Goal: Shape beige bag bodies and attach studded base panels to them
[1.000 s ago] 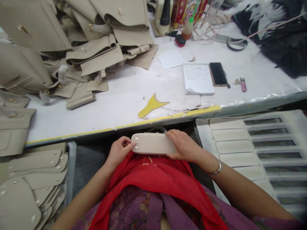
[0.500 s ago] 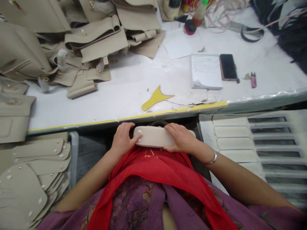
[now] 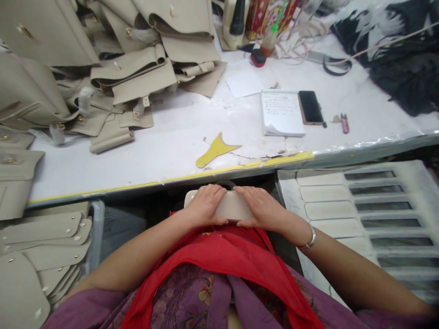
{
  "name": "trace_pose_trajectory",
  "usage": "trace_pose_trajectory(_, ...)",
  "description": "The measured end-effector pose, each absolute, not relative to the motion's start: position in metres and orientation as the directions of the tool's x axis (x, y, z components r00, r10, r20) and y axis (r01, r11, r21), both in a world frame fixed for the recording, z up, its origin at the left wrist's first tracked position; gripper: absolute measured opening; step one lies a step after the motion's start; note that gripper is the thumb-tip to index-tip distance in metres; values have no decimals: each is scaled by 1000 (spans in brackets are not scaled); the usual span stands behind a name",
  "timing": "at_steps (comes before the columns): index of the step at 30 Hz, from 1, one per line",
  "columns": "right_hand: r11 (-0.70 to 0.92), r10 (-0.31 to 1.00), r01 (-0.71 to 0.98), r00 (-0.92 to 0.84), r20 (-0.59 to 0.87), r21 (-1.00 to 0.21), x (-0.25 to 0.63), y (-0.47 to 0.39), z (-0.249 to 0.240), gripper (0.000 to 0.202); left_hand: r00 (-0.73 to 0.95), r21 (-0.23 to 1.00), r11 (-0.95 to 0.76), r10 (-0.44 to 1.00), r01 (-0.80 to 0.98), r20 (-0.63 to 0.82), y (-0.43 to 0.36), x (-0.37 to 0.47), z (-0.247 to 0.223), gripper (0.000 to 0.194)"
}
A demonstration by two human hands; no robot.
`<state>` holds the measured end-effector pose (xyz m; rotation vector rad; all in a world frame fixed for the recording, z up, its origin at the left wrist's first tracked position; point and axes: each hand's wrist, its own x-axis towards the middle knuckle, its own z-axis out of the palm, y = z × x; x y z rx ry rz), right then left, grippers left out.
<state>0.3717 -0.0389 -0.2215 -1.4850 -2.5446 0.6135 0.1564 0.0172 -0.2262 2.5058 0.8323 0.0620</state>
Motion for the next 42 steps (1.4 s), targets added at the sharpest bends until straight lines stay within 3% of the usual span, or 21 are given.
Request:
trace_pose_trajectory(7, 409, 863, 802, -494, -99, -434, 380, -40, -226, 72, 804, 474, -676, 581, 565, -129, 18, 159, -227, 73)
trace_pose_trajectory(20, 406, 866, 802, -491, -96, -438, 383, -38, -229, 74, 790, 432, -672, 583, 601, -191, 27, 139, -221, 84)
trace_pose_trajectory(26, 398, 867, 806, -487, -108, -438, 366, -29, -228, 75, 751, 495, -589, 617, 639, -235, 36, 84, -222, 84)
trace_pose_trajectory(34, 467, 833, 752, -551, -55, -465, 299, -8, -228, 72, 762, 581, -556, 620, 594, -186, 41, 81, -226, 77)
trace_pose_trajectory(38, 450, 837, 766, -541, -83, -459, 295, -6, -229, 69, 694, 753, -342, 691, 562, -203, 39, 65, -230, 80)
trace_pose_trajectory(42, 457, 838, 779, -539, -86, -429, 291, -4, -230, 71, 412, 830, 104, 830, 548, -376, 29, 48, -240, 41)
